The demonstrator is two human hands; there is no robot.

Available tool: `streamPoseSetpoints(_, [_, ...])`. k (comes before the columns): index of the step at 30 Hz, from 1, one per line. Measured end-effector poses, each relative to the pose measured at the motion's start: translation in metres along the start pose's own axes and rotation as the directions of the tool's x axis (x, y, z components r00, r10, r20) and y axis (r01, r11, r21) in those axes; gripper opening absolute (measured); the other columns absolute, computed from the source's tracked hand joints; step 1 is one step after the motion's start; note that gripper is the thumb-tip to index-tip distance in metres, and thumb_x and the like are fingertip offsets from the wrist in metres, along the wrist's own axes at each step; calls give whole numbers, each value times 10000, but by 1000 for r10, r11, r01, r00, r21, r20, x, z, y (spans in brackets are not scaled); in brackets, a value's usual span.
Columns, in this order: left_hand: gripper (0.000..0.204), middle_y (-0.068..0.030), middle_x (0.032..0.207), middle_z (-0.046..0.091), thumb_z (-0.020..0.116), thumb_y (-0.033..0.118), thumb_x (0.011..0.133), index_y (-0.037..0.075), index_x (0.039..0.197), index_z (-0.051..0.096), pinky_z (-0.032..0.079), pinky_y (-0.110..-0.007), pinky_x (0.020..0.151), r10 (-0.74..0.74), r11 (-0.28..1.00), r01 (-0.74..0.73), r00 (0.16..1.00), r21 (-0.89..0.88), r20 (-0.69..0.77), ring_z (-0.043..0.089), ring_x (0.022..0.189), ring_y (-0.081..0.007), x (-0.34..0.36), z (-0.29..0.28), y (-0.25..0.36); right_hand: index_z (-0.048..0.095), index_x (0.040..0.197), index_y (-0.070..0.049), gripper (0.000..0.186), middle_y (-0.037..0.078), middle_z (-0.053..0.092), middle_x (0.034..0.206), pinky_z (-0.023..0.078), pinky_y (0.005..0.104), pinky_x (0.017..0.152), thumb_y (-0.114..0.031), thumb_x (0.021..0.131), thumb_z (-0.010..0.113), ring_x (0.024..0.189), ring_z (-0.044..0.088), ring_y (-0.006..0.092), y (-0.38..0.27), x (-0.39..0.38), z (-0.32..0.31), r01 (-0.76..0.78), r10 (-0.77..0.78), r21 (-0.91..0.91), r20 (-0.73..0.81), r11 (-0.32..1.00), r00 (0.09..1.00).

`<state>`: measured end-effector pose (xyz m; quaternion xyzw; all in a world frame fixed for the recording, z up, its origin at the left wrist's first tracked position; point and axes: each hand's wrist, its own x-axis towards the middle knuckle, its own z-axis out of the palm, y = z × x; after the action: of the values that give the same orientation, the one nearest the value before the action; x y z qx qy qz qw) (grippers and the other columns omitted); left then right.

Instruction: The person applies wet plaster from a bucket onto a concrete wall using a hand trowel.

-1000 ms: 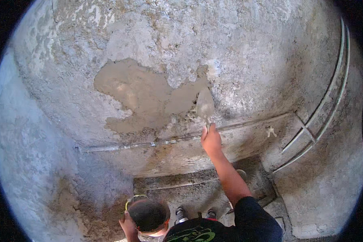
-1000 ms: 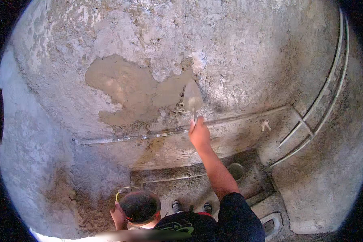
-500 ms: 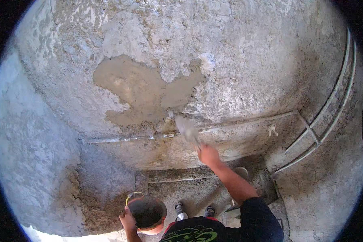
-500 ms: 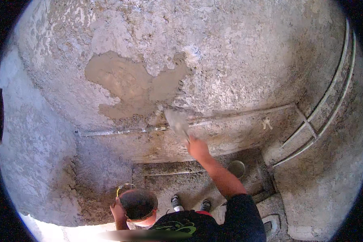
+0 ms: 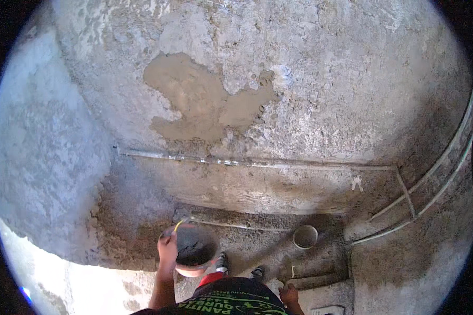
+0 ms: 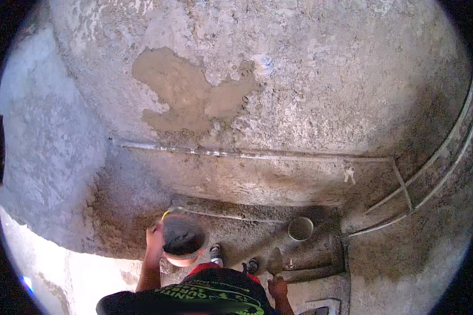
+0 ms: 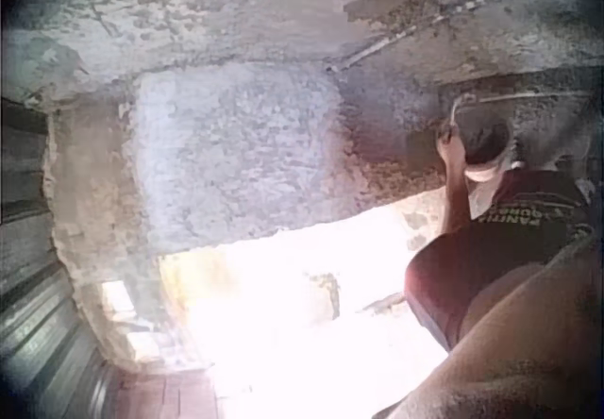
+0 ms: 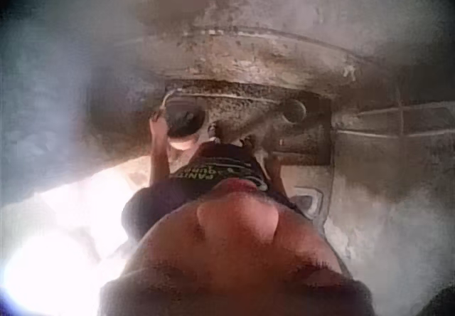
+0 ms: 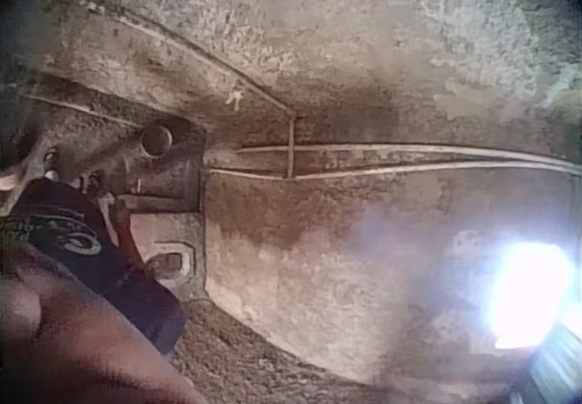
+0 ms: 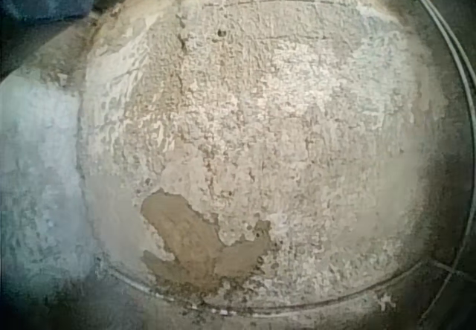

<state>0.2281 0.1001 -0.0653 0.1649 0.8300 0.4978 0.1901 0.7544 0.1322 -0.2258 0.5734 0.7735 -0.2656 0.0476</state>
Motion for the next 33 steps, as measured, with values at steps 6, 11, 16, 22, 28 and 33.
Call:
streamPoseSetpoints(6, [435, 33, 550, 467, 609, 370, 976, 25, 712, 633, 391, -270, 524, 142, 980, -164, 973, 112, 184, 452, 550, -72, -40, 58, 77, 561, 1222, -16, 616, 314, 612, 1170, 503, 543, 905, -491, 840, 649, 1097, 613, 441, 13, 32, -73, -225, 207, 184, 112, 957, 972])
streamPoseSetpoints(11, [542, 26, 551, 358, 634, 381, 957, -8, 605, 497, 321, -342, 510, 143, 990, -135, 967, -51, 210, 345, 567, -97, -45, 84, 94, 537, 1249, 26, 628, 255, 641, 1143, 518, 499, 878, -373, 810, 742, 1023, 635, 437, 12, 37, -105, -229, 283, 526, -22, 819, 959])
streamPoseSetpoints(16, [551, 5, 543, 337, 635, 387, 955, -16, 609, 489, 309, -345, 504, 165, 986, -148, 941, -79, 295, 331, 557, -102, -57, 95, 116, 570, 1215, 14, 533, 245, 642, 1157, 517, 470, 878, -286, 814, 752, 1028, 641, 409, 19, 7, -82, -165, 260, 500, -127, 850, 957])
streamPoseSetpoints(22, [527, -49, 539, 332, 643, 360, 948, -42, 643, 495, 316, -355, 507, 250, 968, -236, 886, -86, 390, 339, 559, -109, -62, 72, 138, 597, 1244, 2, 516, 241, 650, 1148, 510, 464, 899, -297, 840, 712, 1019, 643, 412, -14, -33, -52, -165, 297, 415, -276, 895, 914])
streamPoseSetpoints(28, [499, -138, 534, 300, 649, 296, 943, -55, 643, 460, 381, -368, 555, 541, 833, -544, 758, -102, 365, 300, 513, -187, -27, 38, 142, 680, 1161, -51, 466, 217, 694, 974, 531, 476, 803, -388, 840, 702, 886, 666, 398, -81, -7, -100, -103, 174, 226, -321, 969, 931])
streamPoseSetpoints(33, [502, -34, 557, 249, 652, 227, 955, -30, 620, 380, 456, -342, 724, 661, 729, -671, 635, -139, 400, 267, 584, -92, 16, -12, 138, 718, 1114, -133, 385, 132, 713, 1017, 553, 413, 782, -231, 742, 732, 931, 689, 322, -232, 24, -250, 304, -305, -46, -270, 952, 913])
